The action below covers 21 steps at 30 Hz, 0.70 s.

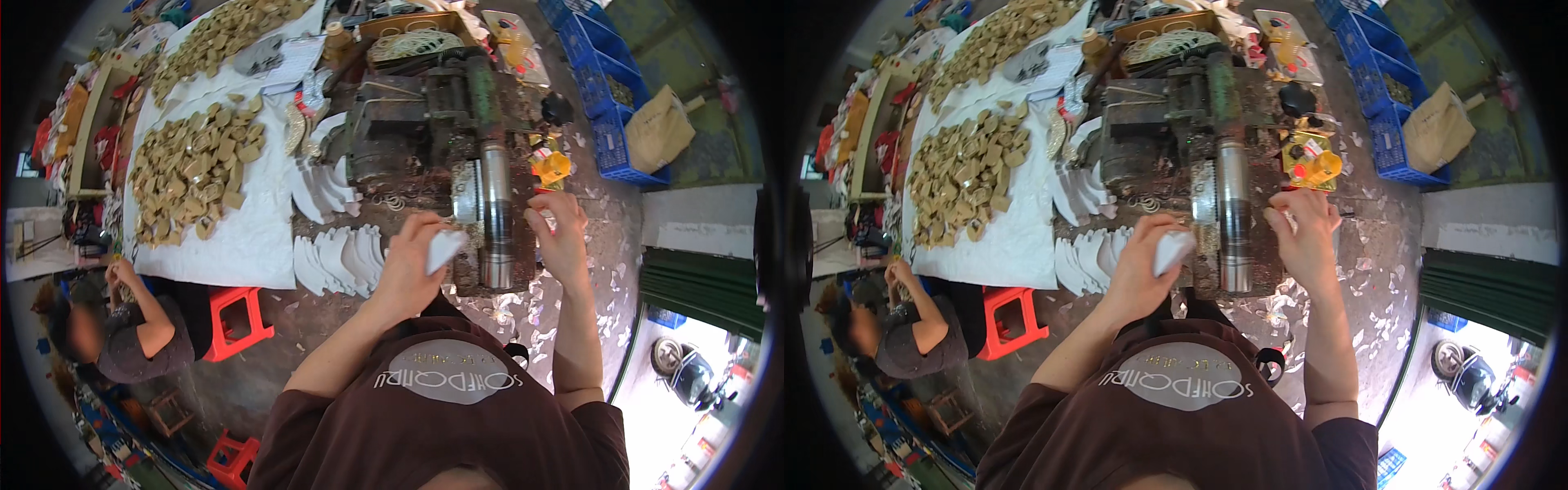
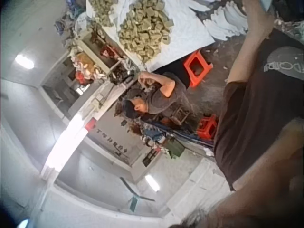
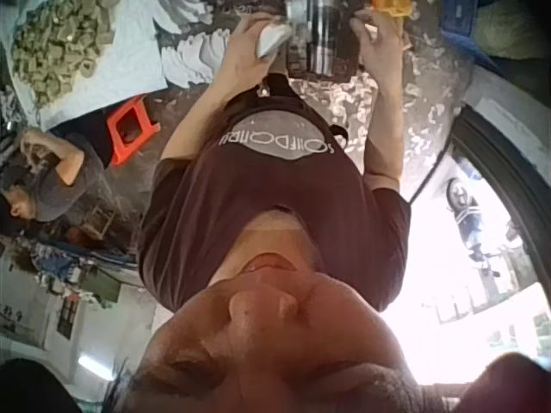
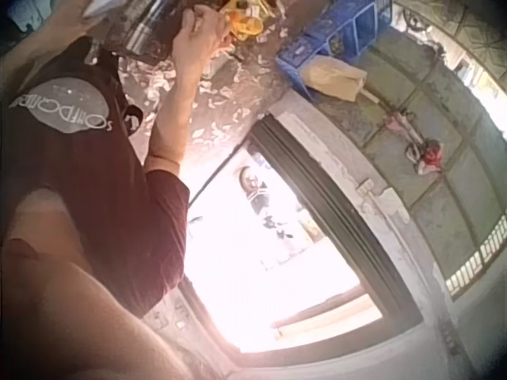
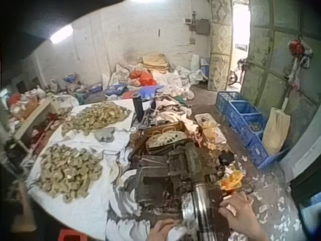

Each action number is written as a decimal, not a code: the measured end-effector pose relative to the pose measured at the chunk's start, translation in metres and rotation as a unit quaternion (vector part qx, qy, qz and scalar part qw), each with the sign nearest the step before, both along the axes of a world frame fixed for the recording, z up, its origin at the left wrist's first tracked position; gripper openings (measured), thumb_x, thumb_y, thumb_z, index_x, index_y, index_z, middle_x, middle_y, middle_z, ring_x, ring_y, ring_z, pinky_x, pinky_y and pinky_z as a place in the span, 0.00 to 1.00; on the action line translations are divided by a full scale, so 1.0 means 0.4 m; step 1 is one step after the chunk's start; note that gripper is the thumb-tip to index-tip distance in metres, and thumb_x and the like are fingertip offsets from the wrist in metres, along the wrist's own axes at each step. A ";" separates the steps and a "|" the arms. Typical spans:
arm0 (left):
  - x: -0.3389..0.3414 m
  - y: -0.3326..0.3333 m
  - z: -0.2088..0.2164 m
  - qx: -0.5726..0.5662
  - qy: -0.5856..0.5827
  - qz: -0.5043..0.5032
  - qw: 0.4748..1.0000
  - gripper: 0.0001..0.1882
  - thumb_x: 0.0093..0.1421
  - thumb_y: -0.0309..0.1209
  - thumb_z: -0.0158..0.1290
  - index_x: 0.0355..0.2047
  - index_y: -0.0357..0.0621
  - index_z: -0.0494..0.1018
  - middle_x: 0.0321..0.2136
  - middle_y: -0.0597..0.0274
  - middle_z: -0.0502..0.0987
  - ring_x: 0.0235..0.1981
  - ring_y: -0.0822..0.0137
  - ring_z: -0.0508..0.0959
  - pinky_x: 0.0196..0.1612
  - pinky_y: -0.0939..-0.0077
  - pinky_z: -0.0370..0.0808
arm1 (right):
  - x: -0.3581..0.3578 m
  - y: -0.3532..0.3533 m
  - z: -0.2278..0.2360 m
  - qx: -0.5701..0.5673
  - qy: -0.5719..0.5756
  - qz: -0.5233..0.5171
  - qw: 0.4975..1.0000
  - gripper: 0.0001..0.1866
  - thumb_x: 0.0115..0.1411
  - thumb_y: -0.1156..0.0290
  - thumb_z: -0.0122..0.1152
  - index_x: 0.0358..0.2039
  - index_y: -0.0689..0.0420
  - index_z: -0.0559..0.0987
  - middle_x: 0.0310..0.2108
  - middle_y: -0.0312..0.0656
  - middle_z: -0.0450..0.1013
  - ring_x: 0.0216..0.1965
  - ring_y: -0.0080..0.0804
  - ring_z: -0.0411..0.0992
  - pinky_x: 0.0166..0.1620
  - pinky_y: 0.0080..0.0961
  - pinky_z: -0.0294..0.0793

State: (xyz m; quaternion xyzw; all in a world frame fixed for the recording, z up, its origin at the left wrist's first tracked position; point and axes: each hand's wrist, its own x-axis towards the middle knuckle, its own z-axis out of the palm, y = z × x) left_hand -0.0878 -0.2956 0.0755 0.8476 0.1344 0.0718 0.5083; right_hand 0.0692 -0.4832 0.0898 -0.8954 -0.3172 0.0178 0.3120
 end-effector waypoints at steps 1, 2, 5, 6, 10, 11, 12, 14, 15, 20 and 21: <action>-0.028 0.030 -0.005 -0.001 -0.005 0.034 0.999 0.23 0.47 0.16 0.52 0.46 0.37 0.69 0.48 0.51 0.67 0.51 0.50 0.69 0.54 0.61 0.66 | 0.000 0.002 -0.003 0.014 0.018 -0.003 1.000 0.05 0.53 0.72 0.62 0.31 0.54 0.76 0.33 0.35 0.72 0.44 0.34 0.67 0.52 0.37 0.55; -0.059 0.061 -0.012 -0.002 -0.011 0.066 0.998 0.22 0.47 0.16 0.52 0.46 0.37 0.69 0.47 0.52 0.68 0.51 0.50 0.70 0.54 0.62 0.66 | 0.002 0.000 -0.007 0.027 0.035 -0.007 0.999 0.05 0.53 0.72 0.62 0.31 0.54 0.76 0.33 0.36 0.72 0.44 0.35 0.67 0.51 0.37 0.56; -0.154 0.181 -0.080 0.086 -0.019 0.141 0.986 0.24 0.45 0.16 0.53 0.45 0.39 0.70 0.47 0.53 0.69 0.50 0.51 0.70 0.54 0.64 0.66 | 0.007 -0.006 -0.025 0.092 0.035 0.008 0.995 0.07 0.53 0.76 0.62 0.32 0.60 0.75 0.32 0.40 0.72 0.39 0.38 0.70 0.45 0.33 0.66; -0.187 0.204 -0.096 0.134 0.002 0.161 0.978 0.24 0.43 0.16 0.54 0.45 0.40 0.70 0.47 0.54 0.70 0.50 0.52 0.70 0.54 0.64 0.65 | 0.004 -0.005 -0.022 0.108 0.037 0.010 0.993 0.07 0.53 0.76 0.61 0.33 0.61 0.75 0.32 0.41 0.72 0.37 0.39 0.71 0.44 0.32 0.67; -0.286 0.202 -0.181 0.300 0.156 -0.001 0.941 0.28 0.37 0.17 0.55 0.44 0.46 0.71 0.48 0.61 0.71 0.50 0.57 0.71 0.50 0.61 0.64 | -0.003 0.005 -0.015 0.119 0.069 -0.002 0.990 0.08 0.54 0.77 0.61 0.34 0.63 0.75 0.31 0.43 0.72 0.35 0.36 0.72 0.42 0.29 0.69; -0.304 0.192 -0.216 0.287 0.201 -0.049 0.935 0.28 0.37 0.17 0.55 0.44 0.46 0.71 0.47 0.61 0.71 0.50 0.57 0.71 0.49 0.61 0.65 | -0.004 0.007 -0.018 0.124 0.067 0.003 0.990 0.08 0.54 0.77 0.61 0.34 0.63 0.75 0.32 0.43 0.72 0.35 0.35 0.72 0.42 0.29 0.69; -0.315 0.184 -0.248 0.274 0.244 -0.097 0.925 0.29 0.37 0.17 0.54 0.44 0.46 0.71 0.47 0.61 0.71 0.49 0.57 0.71 0.48 0.60 0.66 | -0.004 0.009 -0.018 0.130 0.064 0.008 0.989 0.08 0.55 0.76 0.61 0.35 0.63 0.75 0.32 0.43 0.72 0.35 0.34 0.72 0.42 0.28 0.69; -0.326 0.163 -0.291 0.245 0.280 -0.109 0.922 0.28 0.38 0.18 0.54 0.45 0.46 0.71 0.46 0.60 0.71 0.48 0.56 0.72 0.49 0.59 0.66 | -0.007 0.016 -0.016 0.135 0.061 0.004 0.989 0.08 0.55 0.76 0.61 0.35 0.64 0.75 0.32 0.43 0.72 0.35 0.34 0.71 0.42 0.28 0.69; -0.327 0.157 -0.300 0.230 0.297 -0.116 0.919 0.27 0.39 0.18 0.54 0.45 0.45 0.71 0.46 0.60 0.71 0.47 0.56 0.72 0.49 0.58 0.66 | -0.010 0.019 -0.014 0.138 0.060 0.002 0.989 0.08 0.56 0.76 0.60 0.35 0.64 0.75 0.32 0.43 0.72 0.35 0.33 0.71 0.42 0.28 0.69; -0.280 0.172 -0.247 0.129 0.236 -0.120 0.956 0.25 0.43 0.21 0.55 0.46 0.44 0.73 0.46 0.52 0.70 0.43 0.52 0.74 0.46 0.60 0.70 | -0.034 0.036 0.022 0.171 0.058 0.013 0.983 0.07 0.55 0.79 0.60 0.36 0.63 0.75 0.31 0.43 0.72 0.34 0.33 0.71 0.41 0.27 0.70; -0.254 0.178 -0.219 0.086 0.209 -0.109 0.968 0.25 0.44 0.22 0.55 0.46 0.44 0.72 0.46 0.50 0.70 0.42 0.52 0.74 0.45 0.60 0.70 | -0.043 0.043 0.034 0.176 0.054 0.020 0.983 0.08 0.55 0.79 0.60 0.36 0.63 0.75 0.31 0.43 0.72 0.34 0.33 0.71 0.40 0.28 0.70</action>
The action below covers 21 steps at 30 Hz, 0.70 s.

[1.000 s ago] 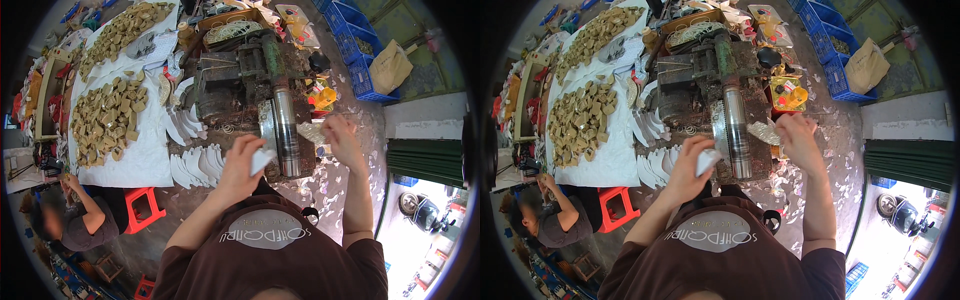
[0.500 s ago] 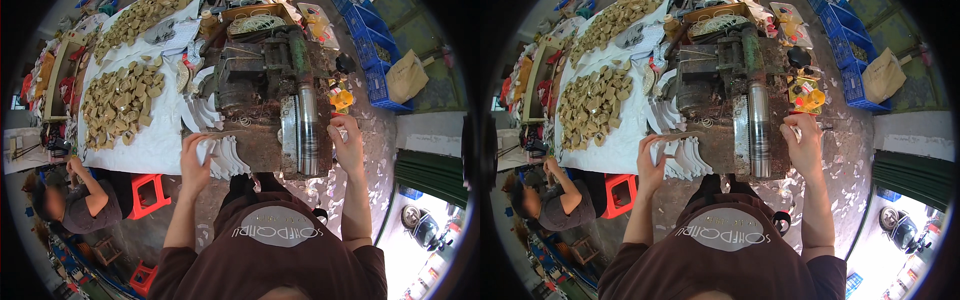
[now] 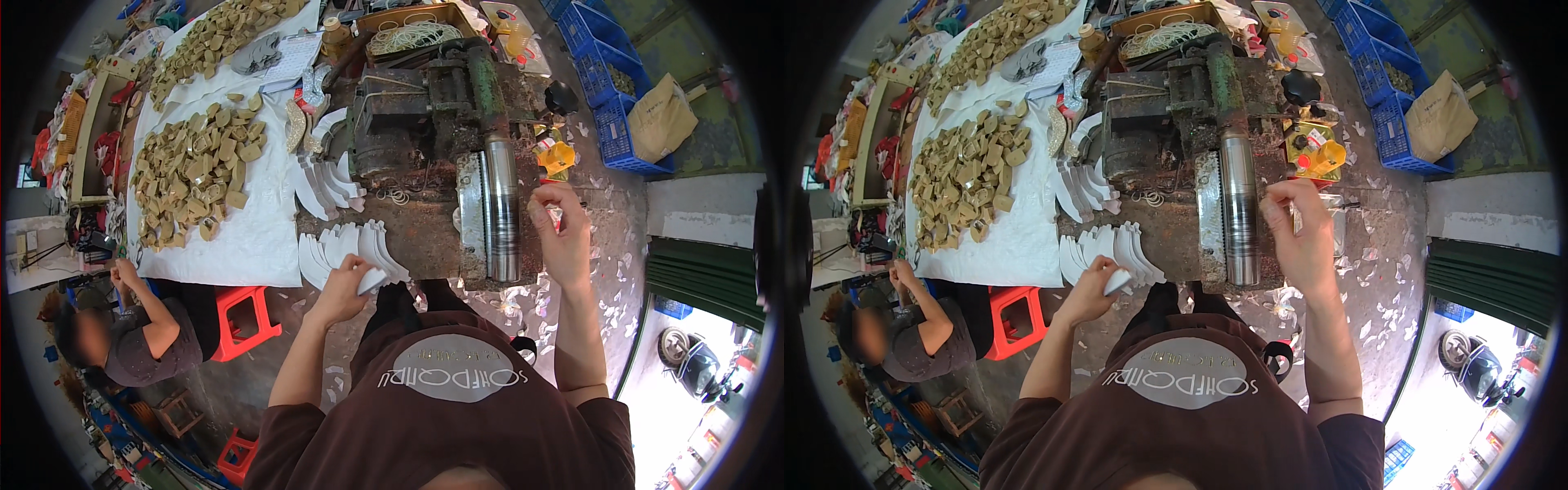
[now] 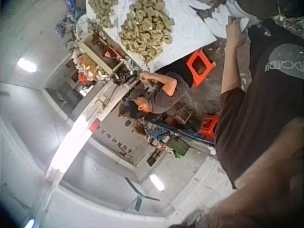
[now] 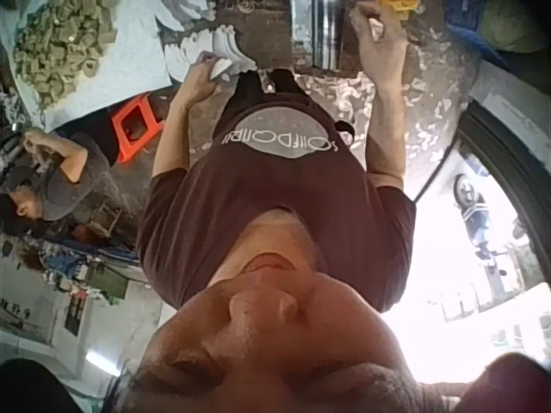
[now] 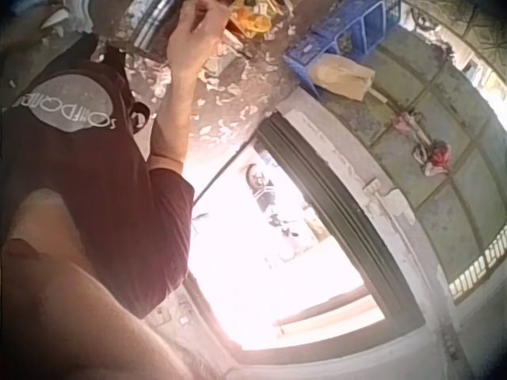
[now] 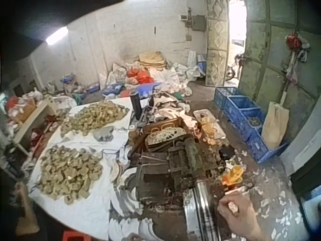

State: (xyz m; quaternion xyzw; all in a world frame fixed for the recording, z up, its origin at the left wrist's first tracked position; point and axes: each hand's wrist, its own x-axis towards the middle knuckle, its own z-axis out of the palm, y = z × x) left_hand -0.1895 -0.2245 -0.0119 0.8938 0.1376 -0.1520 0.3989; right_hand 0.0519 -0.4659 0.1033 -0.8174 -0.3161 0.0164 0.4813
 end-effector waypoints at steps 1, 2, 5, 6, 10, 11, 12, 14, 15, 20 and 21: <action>0.026 0.003 0.037 -0.055 -0.018 0.043 0.997 0.25 0.44 0.23 0.56 0.47 0.43 0.72 0.45 0.52 0.70 0.42 0.54 0.75 0.45 0.62 0.71 | -0.014 0.009 0.011 0.010 0.010 0.023 1.000 0.08 0.54 0.80 0.60 0.36 0.63 0.75 0.31 0.44 0.71 0.33 0.34 0.71 0.40 0.28 0.70; 0.057 0.001 0.087 -0.110 -0.036 0.085 0.990 0.25 0.45 0.24 0.57 0.47 0.42 0.72 0.44 0.53 0.70 0.41 0.56 0.75 0.45 0.63 0.71 | -0.033 0.019 0.023 0.020 0.020 0.044 0.999 0.09 0.54 0.81 0.61 0.36 0.63 0.75 0.31 0.44 0.71 0.33 0.34 0.71 0.39 0.29 0.70; 0.129 -0.045 0.184 -0.391 -0.154 0.189 0.888 0.23 0.48 0.28 0.59 0.47 0.40 0.72 0.45 0.57 0.69 0.44 0.62 0.74 0.47 0.68 0.70 | -0.093 0.060 0.039 0.049 0.045 0.148 0.987 0.11 0.50 0.81 0.63 0.35 0.60 0.76 0.34 0.43 0.70 0.35 0.38 0.69 0.40 0.32 0.69; 0.152 -0.070 0.205 -0.495 -0.200 0.213 0.818 0.22 0.50 0.29 0.59 0.47 0.39 0.72 0.45 0.59 0.68 0.45 0.65 0.73 0.49 0.69 0.69 | -0.115 0.087 0.050 0.037 0.011 0.157 0.987 0.11 0.48 0.81 0.64 0.34 0.59 0.76 0.36 0.42 0.70 0.38 0.40 0.68 0.42 0.33 0.68; 0.226 -0.168 0.257 -0.641 -0.286 0.169 0.692 0.22 0.55 0.31 0.56 0.50 0.37 0.68 0.53 0.57 0.62 0.53 0.65 0.67 0.57 0.69 0.64 | -0.175 0.142 0.028 0.044 -0.054 0.098 0.993 0.13 0.45 0.78 0.67 0.33 0.56 0.78 0.43 0.39 0.67 0.45 0.43 0.62 0.46 0.37 0.61; 0.235 -0.182 0.259 -0.614 -0.296 0.182 0.708 0.23 0.56 0.31 0.56 0.51 0.37 0.67 0.53 0.57 0.62 0.53 0.65 0.67 0.57 0.68 0.64 | -0.171 0.139 0.021 0.044 -0.073 0.084 0.993 0.13 0.44 0.77 0.67 0.33 0.55 0.78 0.43 0.39 0.67 0.45 0.43 0.62 0.46 0.37 0.60; 0.242 -0.193 0.261 -0.587 -0.306 0.195 0.724 0.23 0.56 0.31 0.56 0.51 0.37 0.66 0.53 0.56 0.62 0.52 0.65 0.68 0.57 0.68 0.64 | -0.166 0.136 0.016 0.045 -0.091 0.071 0.992 0.13 0.44 0.77 0.67 0.33 0.55 0.78 0.43 0.39 0.67 0.45 0.43 0.62 0.46 0.38 0.59; 0.253 -0.212 0.256 -0.540 -0.323 0.217 0.746 0.22 0.58 0.29 0.54 0.51 0.37 0.65 0.52 0.56 0.63 0.53 0.65 0.67 0.57 0.68 0.64 | -0.157 0.131 0.002 0.039 -0.128 0.049 0.990 0.12 0.43 0.77 0.68 0.31 0.54 0.78 0.43 0.40 0.67 0.45 0.42 0.62 0.45 0.38 0.58; 0.254 -0.222 0.258 -0.541 -0.314 0.232 0.745 0.21 0.58 0.28 0.53 0.51 0.37 0.65 0.51 0.57 0.64 0.52 0.66 0.68 0.55 0.69 0.65 | -0.155 0.128 -0.001 0.039 -0.119 0.048 0.991 0.12 0.44 0.77 0.67 0.31 0.54 0.77 0.43 0.40 0.67 0.45 0.42 0.62 0.45 0.39 0.58; 0.249 -0.236 0.260 -0.485 -0.278 0.291 0.776 0.17 0.59 0.24 0.51 0.49 0.38 0.66 0.45 0.62 0.69 0.45 0.74 0.69 0.47 0.77 0.68 | -0.116 0.101 -0.006 0.097 -0.080 0.100 0.987 0.12 0.45 0.82 0.63 0.31 0.56 0.73 0.39 0.42 0.68 0.40 0.44 0.67 0.43 0.39 0.65; 0.251 -0.223 0.258 -0.432 -0.258 0.312 0.806 0.17 0.58 0.23 0.51 0.49 0.38 0.66 0.44 0.63 0.70 0.43 0.76 0.69 0.46 0.78 0.68 | -0.097 0.076 -0.009 0.104 -0.007 0.079 0.991 0.12 0.46 0.83 0.61 0.32 0.57 0.73 0.36 0.44 0.69 0.37 0.44 0.69 0.40 0.38 0.67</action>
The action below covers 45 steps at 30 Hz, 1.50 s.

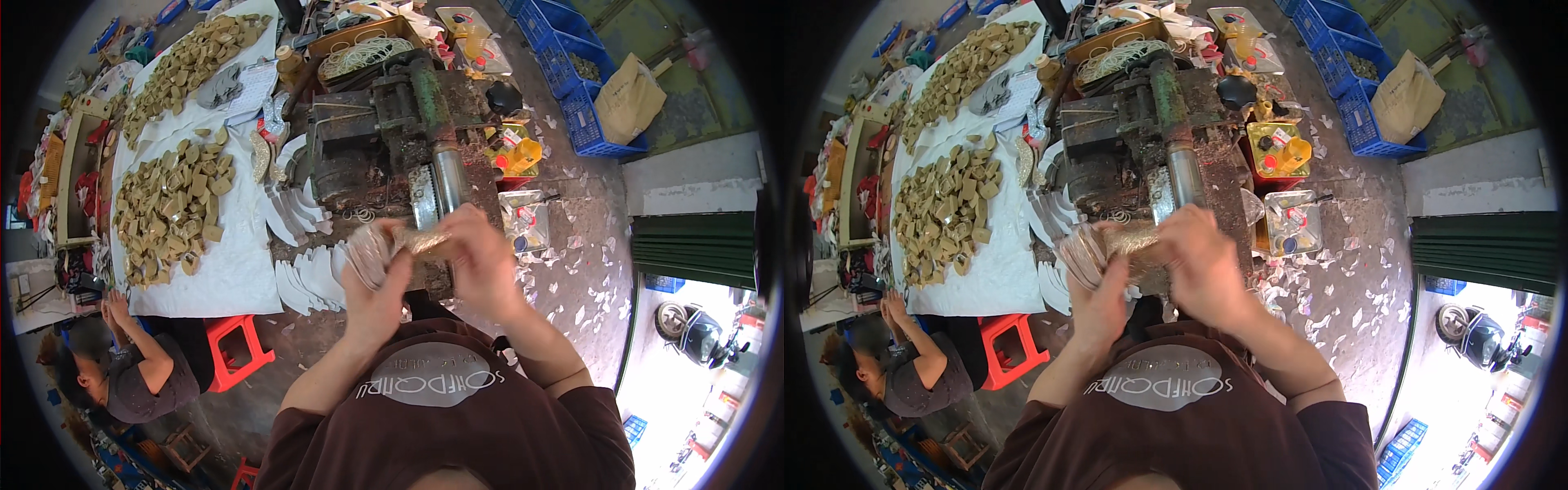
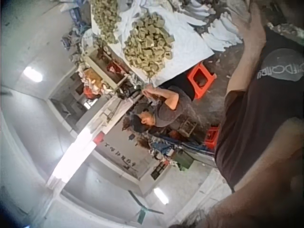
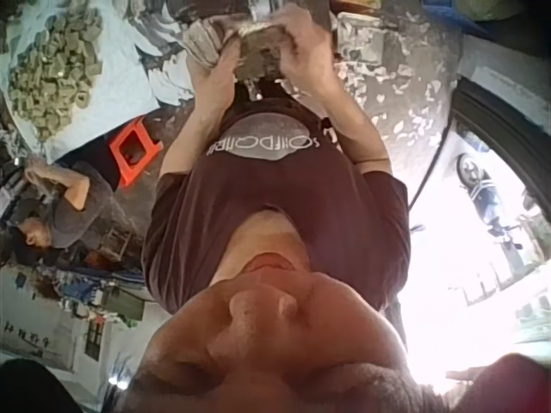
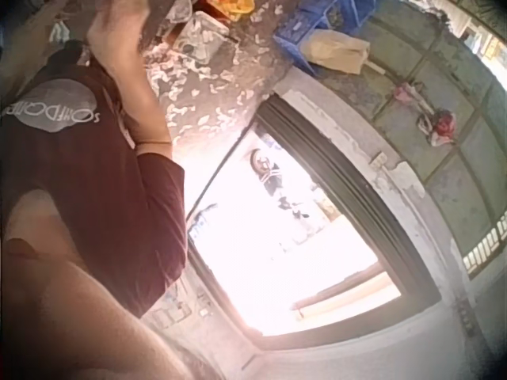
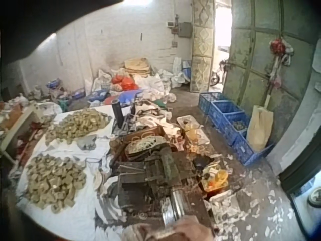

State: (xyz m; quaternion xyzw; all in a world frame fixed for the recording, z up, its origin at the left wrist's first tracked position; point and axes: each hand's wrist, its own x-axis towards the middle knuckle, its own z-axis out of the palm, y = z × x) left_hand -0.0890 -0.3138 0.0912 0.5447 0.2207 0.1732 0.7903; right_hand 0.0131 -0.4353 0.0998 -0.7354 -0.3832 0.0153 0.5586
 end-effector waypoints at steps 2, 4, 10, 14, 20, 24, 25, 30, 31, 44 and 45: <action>0.003 0.046 -0.004 0.091 0.099 0.026 0.991 0.17 0.58 0.22 0.51 0.49 0.38 0.66 0.41 0.64 0.71 0.41 0.79 0.69 0.43 0.80 0.69 | 0.077 -0.063 0.042 -0.053 0.013 -0.029 0.998 0.13 0.47 0.88 0.58 0.33 0.60 0.72 0.28 0.47 0.71 0.28 0.47 0.72 0.32 0.35 0.72; -0.006 0.074 -0.038 0.149 0.122 -0.029 0.981 0.20 0.55 0.20 0.52 0.49 0.38 0.65 0.40 0.59 0.72 0.41 0.72 0.71 0.45 0.75 0.68 | 0.157 -0.118 0.074 -0.190 -0.064 -0.035 0.979 0.07 0.52 0.82 0.57 0.33 0.59 0.73 0.29 0.47 0.73 0.30 0.50 0.72 0.38 0.38 0.70; 0.031 0.009 -0.054 0.446 0.052 -0.186 0.874 0.30 0.48 0.20 0.56 0.54 0.40 0.63 0.53 0.50 0.62 0.52 0.50 0.68 0.54 0.62 0.66 | 0.206 -0.163 -0.011 -0.386 -0.015 0.047 0.921 0.05 0.56 0.73 0.55 0.34 0.56 0.75 0.29 0.42 0.74 0.36 0.44 0.71 0.40 0.40 0.64; 0.051 -0.002 -0.047 0.426 0.070 -0.203 0.879 0.31 0.46 0.21 0.58 0.52 0.39 0.64 0.53 0.48 0.60 0.50 0.45 0.67 0.49 0.54 0.66 | 0.151 -0.114 -0.008 -0.277 -0.122 -0.001 0.953 0.07 0.53 0.76 0.58 0.34 0.57 0.76 0.28 0.42 0.73 0.36 0.41 0.71 0.42 0.36 0.64; -0.049 0.100 -0.066 0.344 0.115 -0.090 0.928 0.22 0.47 0.17 0.54 0.45 0.38 0.69 0.47 0.53 0.68 0.50 0.54 0.71 0.54 0.66 0.67 | 0.070 -0.063 0.045 -0.129 0.019 -0.067 0.989 0.09 0.51 0.83 0.60 0.34 0.62 0.76 0.29 0.43 0.73 0.29 0.38 0.72 0.33 0.27 0.70; -0.214 0.245 -0.095 0.414 0.167 0.011 0.895 0.21 0.46 0.16 0.54 0.44 0.38 0.71 0.46 0.50 0.70 0.49 0.50 0.70 0.53 0.62 0.67 | -0.054 0.000 0.051 -0.080 0.043 0.084 0.992 0.10 0.49 0.84 0.62 0.32 0.60 0.75 0.28 0.43 0.72 0.28 0.36 0.72 0.30 0.29 0.70; -0.253 0.275 -0.105 0.455 0.206 0.024 0.866 0.23 0.44 0.16 0.55 0.44 0.39 0.71 0.46 0.52 0.70 0.50 0.51 0.70 0.53 0.62 0.66 | -0.088 0.024 0.042 -0.060 0.049 0.127 0.989 0.11 0.48 0.84 0.64 0.32 0.59 0.75 0.28 0.43 0.71 0.28 0.37 0.71 0.30 0.30 0.70; -0.407 0.312 -0.238 0.621 0.277 -0.037 0.732 0.30 0.36 0.15 0.56 0.45 0.40 0.70 0.48 0.59 0.70 0.47 0.56 0.70 0.49 0.63 0.64 | -0.191 0.121 -0.146 -0.173 0.060 0.276 0.944 0.11 0.51 0.73 0.64 0.36 0.59 0.75 0.33 0.44 0.70 0.38 0.44 0.68 0.42 0.36 0.69; -0.426 0.299 -0.267 0.622 0.276 -0.090 0.727 0.30 0.35 0.15 0.56 0.45 0.40 0.70 0.48 0.59 0.70 0.46 0.56 0.70 0.49 0.62 0.64 | -0.201 0.132 -0.207 -0.209 0.066 0.281 0.934 0.13 0.52 0.71 0.63 0.38 0.58 0.75 0.35 0.45 0.70 0.40 0.45 0.67 0.44 0.37 0.68; -0.453 0.269 -0.368 0.519 0.298 -0.249 0.762 0.26 0.38 0.20 0.57 0.43 0.43 0.71 0.52 0.56 0.67 0.48 0.53 0.70 0.48 0.59 0.66 | -0.324 0.269 -0.461 -0.403 0.045 0.220 0.887 0.30 0.49 0.64 0.64 0.54 0.51 0.67 0.41 0.48 0.67 0.47 0.47 0.65 0.49 0.44 0.61; -0.455 0.268 -0.379 0.505 0.299 -0.246 0.771 0.26 0.38 0.21 0.57 0.43 0.43 0.71 0.52 0.56 0.67 0.49 0.53 0.70 0.49 0.59 0.66 | -0.332 0.278 -0.468 -0.417 0.043 0.218 0.881 0.31 0.49 0.64 0.65 0.55 0.51 0.66 0.41 0.48 0.68 0.46 0.47 0.66 0.49 0.44 0.61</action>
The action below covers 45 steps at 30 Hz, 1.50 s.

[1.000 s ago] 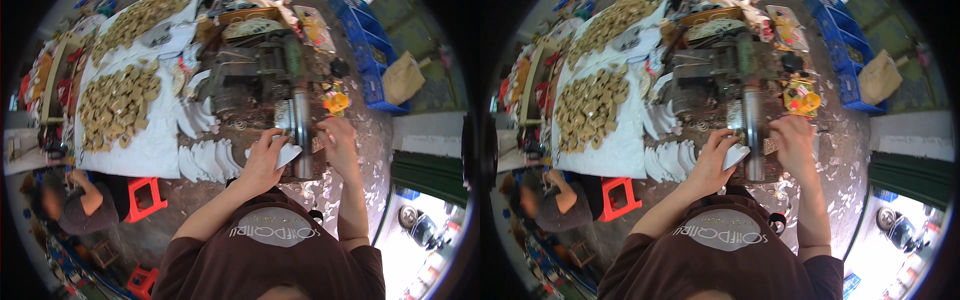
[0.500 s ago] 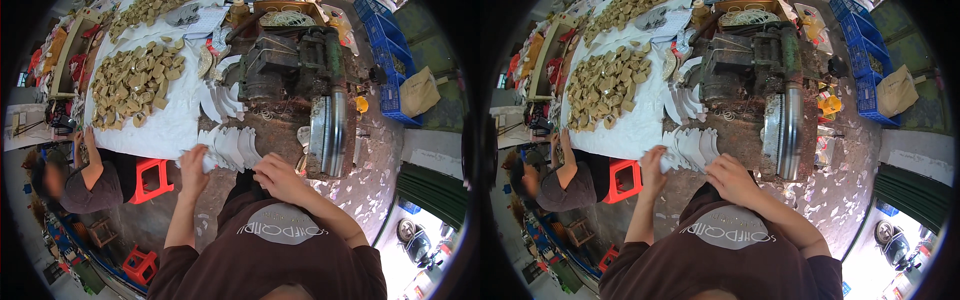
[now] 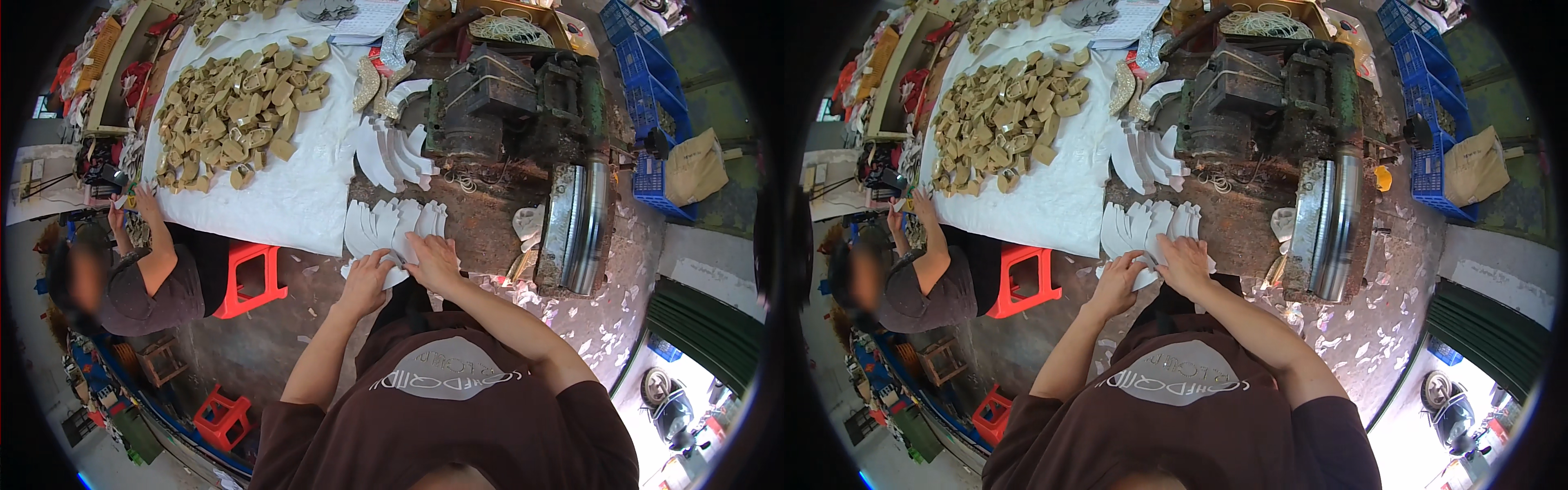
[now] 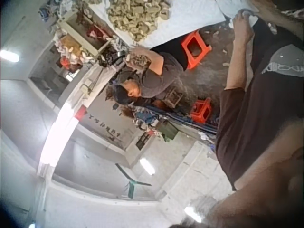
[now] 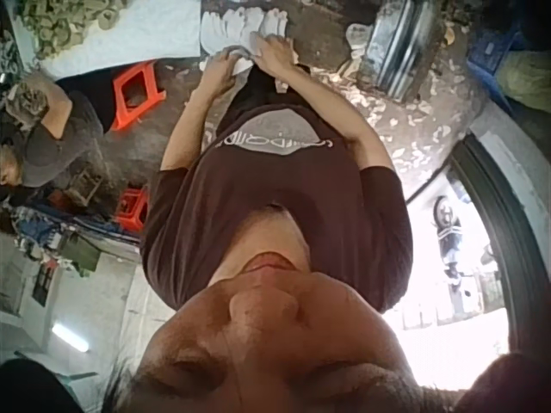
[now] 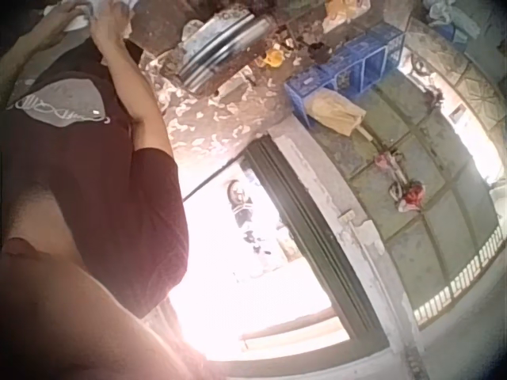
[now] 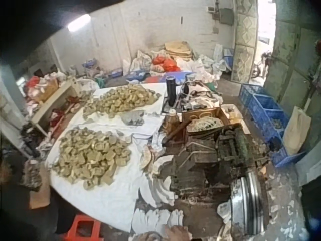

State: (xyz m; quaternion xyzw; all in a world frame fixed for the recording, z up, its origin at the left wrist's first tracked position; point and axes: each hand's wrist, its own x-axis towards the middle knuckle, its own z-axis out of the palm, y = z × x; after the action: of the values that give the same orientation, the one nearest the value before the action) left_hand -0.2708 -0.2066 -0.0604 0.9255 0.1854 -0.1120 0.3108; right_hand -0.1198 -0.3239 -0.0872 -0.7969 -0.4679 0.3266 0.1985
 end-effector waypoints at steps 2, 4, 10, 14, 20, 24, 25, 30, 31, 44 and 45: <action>-0.003 0.000 -0.017 -0.007 -0.001 0.010 1.000 0.26 0.38 0.21 0.57 0.43 0.44 0.71 0.53 0.56 0.67 0.49 0.53 0.70 0.49 0.58 0.66 | -0.015 0.012 -0.014 0.001 -0.034 -0.025 0.999 0.33 0.48 0.66 0.64 0.56 0.51 0.65 0.38 0.46 0.69 0.45 0.45 0.67 0.48 0.43 0.60; -0.008 0.003 -0.025 -0.014 0.001 0.011 1.000 0.26 0.38 0.21 0.57 0.43 0.44 0.71 0.54 0.57 0.66 0.50 0.52 0.70 0.49 0.57 0.66 | -0.022 0.019 -0.030 0.014 -0.037 -0.042 0.998 0.34 0.48 0.68 0.63 0.57 0.51 0.63 0.36 0.45 0.70 0.44 0.45 0.68 0.48 0.43 0.60; -0.007 0.011 -0.029 -0.033 0.026 -0.008 0.999 0.26 0.40 0.19 0.54 0.44 0.44 0.69 0.56 0.58 0.64 0.52 0.51 0.69 0.51 0.53 0.66 | -0.011 0.020 -0.087 0.084 0.070 -0.118 0.987 0.35 0.47 0.71 0.61 0.57 0.51 0.63 0.35 0.46 0.70 0.43 0.45 0.68 0.47 0.42 0.58; -0.012 0.014 -0.027 -0.028 0.008 -0.015 0.999 0.26 0.39 0.19 0.55 0.43 0.44 0.69 0.56 0.58 0.64 0.51 0.52 0.69 0.49 0.55 0.67 | -0.004 0.018 -0.021 0.037 -0.035 -0.051 0.997 0.34 0.44 0.68 0.64 0.55 0.50 0.67 0.35 0.44 0.69 0.44 0.41 0.67 0.46 0.41 0.56; -0.002 0.021 0.004 -0.020 0.000 -0.033 0.999 0.24 0.40 0.20 0.56 0.42 0.43 0.70 0.55 0.57 0.64 0.49 0.52 0.70 0.48 0.57 0.67 | 0.013 0.006 0.030 0.011 -0.155 0.059 0.986 0.29 0.43 0.65 0.66 0.50 0.50 0.73 0.42 0.44 0.65 0.48 0.40 0.62 0.48 0.44 0.54; 0.010 0.018 -0.009 -0.012 -0.002 -0.057 0.998 0.23 0.42 0.23 0.58 0.42 0.43 0.70 0.55 0.57 0.64 0.48 0.52 0.70 0.49 0.59 0.68 | 0.006 -0.002 0.021 0.074 -0.225 0.064 0.969 0.24 0.45 0.67 0.63 0.47 0.50 0.74 0.42 0.44 0.65 0.49 0.41 0.62 0.51 0.48 0.54; 0.009 0.019 -0.015 -0.014 -0.006 -0.054 0.998 0.23 0.42 0.24 0.59 0.42 0.43 0.70 0.55 0.57 0.64 0.48 0.51 0.70 0.49 0.59 0.68 | -0.001 -0.004 0.017 0.088 -0.215 0.075 0.970 0.23 0.46 0.68 0.63 0.46 0.51 0.75 0.42 0.44 0.65 0.49 0.41 0.62 0.51 0.49 0.54; 0.010 0.028 -0.025 -0.028 -0.012 -0.061 0.998 0.22 0.43 0.27 0.61 0.42 0.43 0.69 0.56 0.59 0.64 0.47 0.51 0.70 0.49 0.58 0.68 | -0.011 -0.010 -0.007 0.104 -0.176 0.108 0.973 0.17 0.47 0.70 0.60 0.41 0.51 0.76 0.42 0.44 0.66 0.48 0.41 0.63 0.52 0.50 0.54; 0.008 0.027 -0.029 -0.029 -0.013 -0.062 0.998 0.22 0.44 0.27 0.61 0.41 0.42 0.69 0.56 0.59 0.64 0.47 0.51 0.70 0.49 0.58 0.68 | -0.012 -0.009 -0.011 0.113 -0.184 0.102 0.971 0.16 0.47 0.69 0.60 0.40 0.51 0.76 0.41 0.44 0.66 0.48 0.41 0.63 0.52 0.50 0.54; 0.003 0.031 -0.046 -0.063 -0.024 -0.045 0.997 0.21 0.46 0.27 0.59 0.42 0.42 0.70 0.55 0.57 0.65 0.49 0.49 0.69 0.51 0.58 0.67 | 0.003 -0.009 -0.038 0.110 -0.236 0.139 0.956 0.08 0.48 0.66 0.58 0.28 0.54 0.77 0.33 0.40 0.66 0.44 0.38 0.65 0.51 0.50 0.56; 0.003 0.033 -0.047 -0.068 -0.020 -0.044 0.997 0.21 0.46 0.26 0.59 0.42 0.41 0.70 0.54 0.56 0.65 0.50 0.49 0.69 0.52 0.59 0.67 | 0.001 -0.014 -0.040 0.109 -0.247 0.160 0.949 0.09 0.48 0.66 0.59 0.29 0.55 0.77 0.33 0.40 0.66 0.44 0.38 0.65 0.51 0.50 0.56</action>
State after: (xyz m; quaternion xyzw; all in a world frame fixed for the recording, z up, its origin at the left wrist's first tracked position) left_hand -0.2696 -0.1935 -0.0794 0.9114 0.1305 -0.1196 0.3714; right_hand -0.1195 -0.3295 -0.1033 -0.7407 -0.6565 0.0941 0.1070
